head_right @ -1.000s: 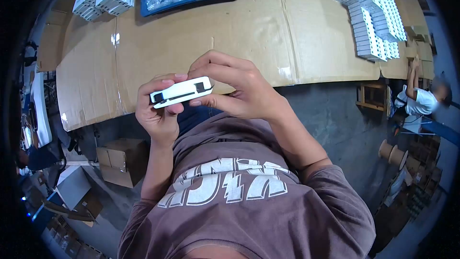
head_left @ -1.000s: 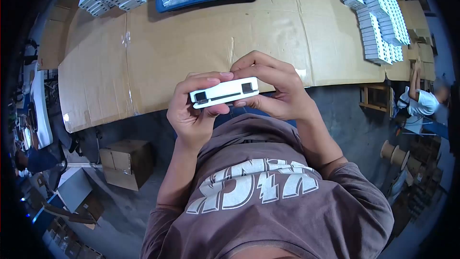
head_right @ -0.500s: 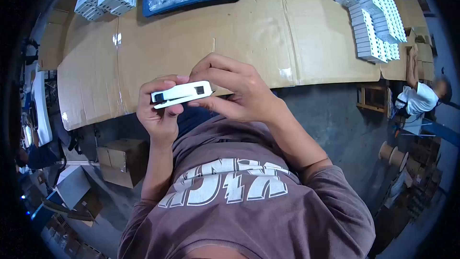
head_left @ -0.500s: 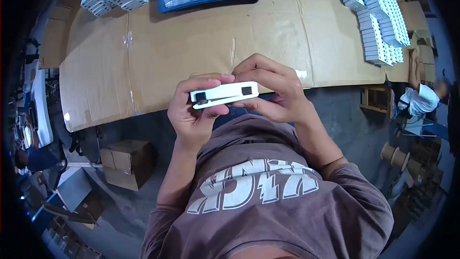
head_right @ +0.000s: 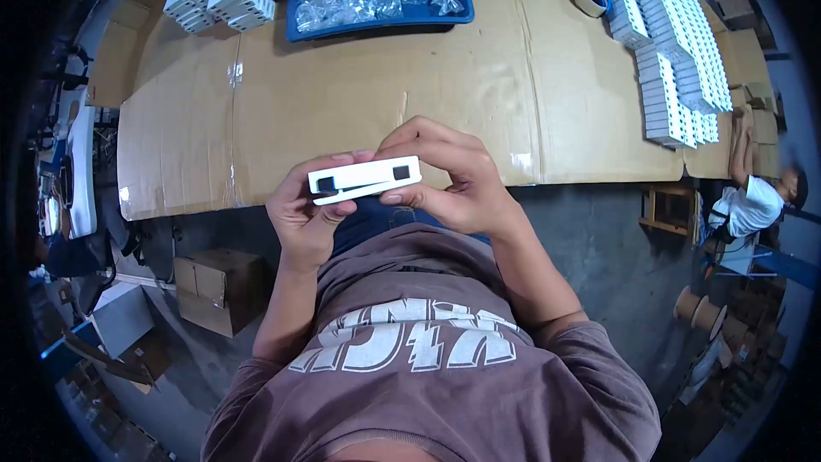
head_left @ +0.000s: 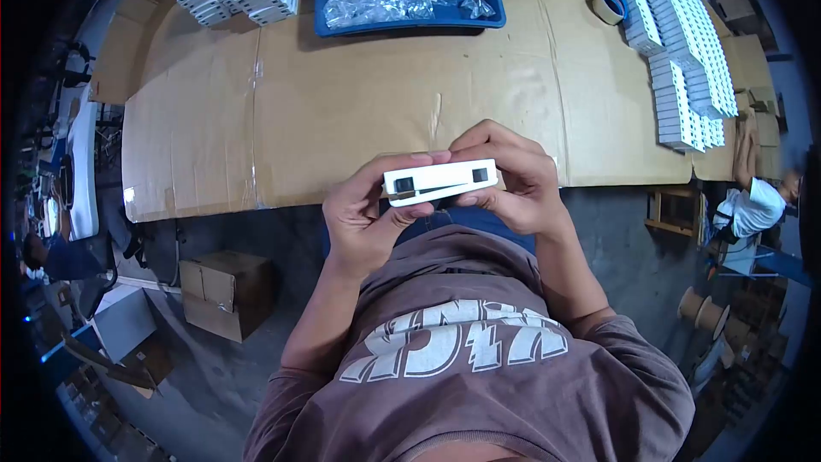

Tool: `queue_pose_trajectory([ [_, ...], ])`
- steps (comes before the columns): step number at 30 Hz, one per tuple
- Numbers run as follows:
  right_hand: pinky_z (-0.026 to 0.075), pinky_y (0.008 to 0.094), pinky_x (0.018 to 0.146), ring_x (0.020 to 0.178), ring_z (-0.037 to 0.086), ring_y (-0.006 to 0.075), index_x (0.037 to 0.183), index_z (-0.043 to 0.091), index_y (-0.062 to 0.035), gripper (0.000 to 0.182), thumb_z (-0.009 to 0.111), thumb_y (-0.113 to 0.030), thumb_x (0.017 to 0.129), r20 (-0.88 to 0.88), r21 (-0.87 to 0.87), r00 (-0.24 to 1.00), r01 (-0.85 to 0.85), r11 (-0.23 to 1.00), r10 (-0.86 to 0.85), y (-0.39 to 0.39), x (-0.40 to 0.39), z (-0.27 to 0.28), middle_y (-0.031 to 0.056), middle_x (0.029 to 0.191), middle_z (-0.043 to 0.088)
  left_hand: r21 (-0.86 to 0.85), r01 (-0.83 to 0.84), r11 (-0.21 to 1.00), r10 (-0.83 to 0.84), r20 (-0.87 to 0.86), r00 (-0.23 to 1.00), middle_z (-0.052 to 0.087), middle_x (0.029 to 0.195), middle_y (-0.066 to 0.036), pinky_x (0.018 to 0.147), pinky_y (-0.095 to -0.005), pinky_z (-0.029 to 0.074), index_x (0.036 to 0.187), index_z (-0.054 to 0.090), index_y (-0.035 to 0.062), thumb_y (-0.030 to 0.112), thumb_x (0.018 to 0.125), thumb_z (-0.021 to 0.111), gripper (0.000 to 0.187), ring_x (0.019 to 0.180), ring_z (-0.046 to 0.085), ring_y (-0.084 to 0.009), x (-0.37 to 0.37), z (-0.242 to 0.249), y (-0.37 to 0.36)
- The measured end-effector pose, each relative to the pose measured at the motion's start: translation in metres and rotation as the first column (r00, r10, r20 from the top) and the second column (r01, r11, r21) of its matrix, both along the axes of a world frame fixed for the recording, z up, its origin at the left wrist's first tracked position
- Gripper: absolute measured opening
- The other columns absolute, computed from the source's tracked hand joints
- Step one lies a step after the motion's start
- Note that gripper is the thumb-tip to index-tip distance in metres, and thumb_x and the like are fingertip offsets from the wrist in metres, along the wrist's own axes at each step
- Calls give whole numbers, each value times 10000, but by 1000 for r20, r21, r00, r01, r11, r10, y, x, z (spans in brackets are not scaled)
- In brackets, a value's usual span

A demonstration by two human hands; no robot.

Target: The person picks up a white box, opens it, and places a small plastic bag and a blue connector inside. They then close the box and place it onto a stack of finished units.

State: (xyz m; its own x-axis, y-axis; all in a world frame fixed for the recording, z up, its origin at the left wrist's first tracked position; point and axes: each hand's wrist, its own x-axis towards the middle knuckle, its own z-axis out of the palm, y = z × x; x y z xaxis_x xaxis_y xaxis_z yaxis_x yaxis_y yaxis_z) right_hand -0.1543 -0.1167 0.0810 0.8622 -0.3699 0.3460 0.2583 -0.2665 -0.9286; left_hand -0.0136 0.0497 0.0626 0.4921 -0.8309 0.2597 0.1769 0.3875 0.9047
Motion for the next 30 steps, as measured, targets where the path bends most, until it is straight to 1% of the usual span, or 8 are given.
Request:
queue_pose_trajectory([
  [5,527,350,832,963,683,249,1066,731,22,328,857,-92,786,-4,21,1000,-30,999,30,1,0,1,137,1049,707,40,-17,999,16,5,1000,710,1227,-178,996,-346,560,1231,665,-34,49,869,790,391,1174,680,-256,-2,2,3],
  [14,520,340,836,974,680,239,1083,738,7,352,868,-85,770,-19,27,998,-58,998,58,-1,-1,10,124,1057,701,-9,-12,1000,12,68,998,707,1212,-190,1012,-366,547,1225,671,-29,54,860,796,395,1186,679,-278,0,7,2],
  [19,523,338,866,1021,678,235,1133,726,32,370,844,-53,793,-12,49,995,-95,994,96,-5,-3,4,141,1107,705,31,-28,999,24,132,991,693,1269,-189,1020,-354,531,1250,668,-16,102,825,840,474,1198,672,-275,3,6,3],
  [20,524,338,883,1038,676,232,1144,719,39,371,836,-46,802,4,143,997,-76,987,76,-4,-3,1,142,1122,704,52,-37,998,28,153,988,690,1282,-188,1027,-353,524,1257,666,-14,119,811,856,503,1202,670,-271,4,7,3],
  [23,522,345,966,1113,660,223,1189,692,56,378,805,-28,838,42,402,999,-19,916,3,-5,-3,-15,140,1178,697,-46,-140,989,141,23,990,691,1297,-179,1049,-354,499,1282,654,-19,149,775,894,586,1210,664,-254,-3,16,-8],
  [26,539,322,922,1059,668,203,1242,619,19,420,803,-110,888,170,628,978,-11,778,-122,-6,0,-29,111,1176,672,47,-149,988,142,129,981,696,1296,-175,1067,-363,480,1308,636,-29,143,767,903,628,1219,658,-246,2,6,-2],
  [27,547,290,874,1038,662,174,1276,575,-5,434,784,-143,921,155,694,981,-27,719,-113,-5,0,-26,90,1158,654,60,-140,988,125,208,970,704,1285,-181,1047,-358,493,1299,645,-45,123,786,884,590,1202,667,-255,5,2,-2],
  [30,550,274,851,1047,653,158,1305,557,-16,430,758,-143,946,183,785,982,-116,608,-50,-6,-1,-34,77,1146,647,43,-158,987,143,240,960,711,1267,-184,1023,-355,507,1267,664,-64,123,802,870,542,1179,679,-259,0,-7,0],
])
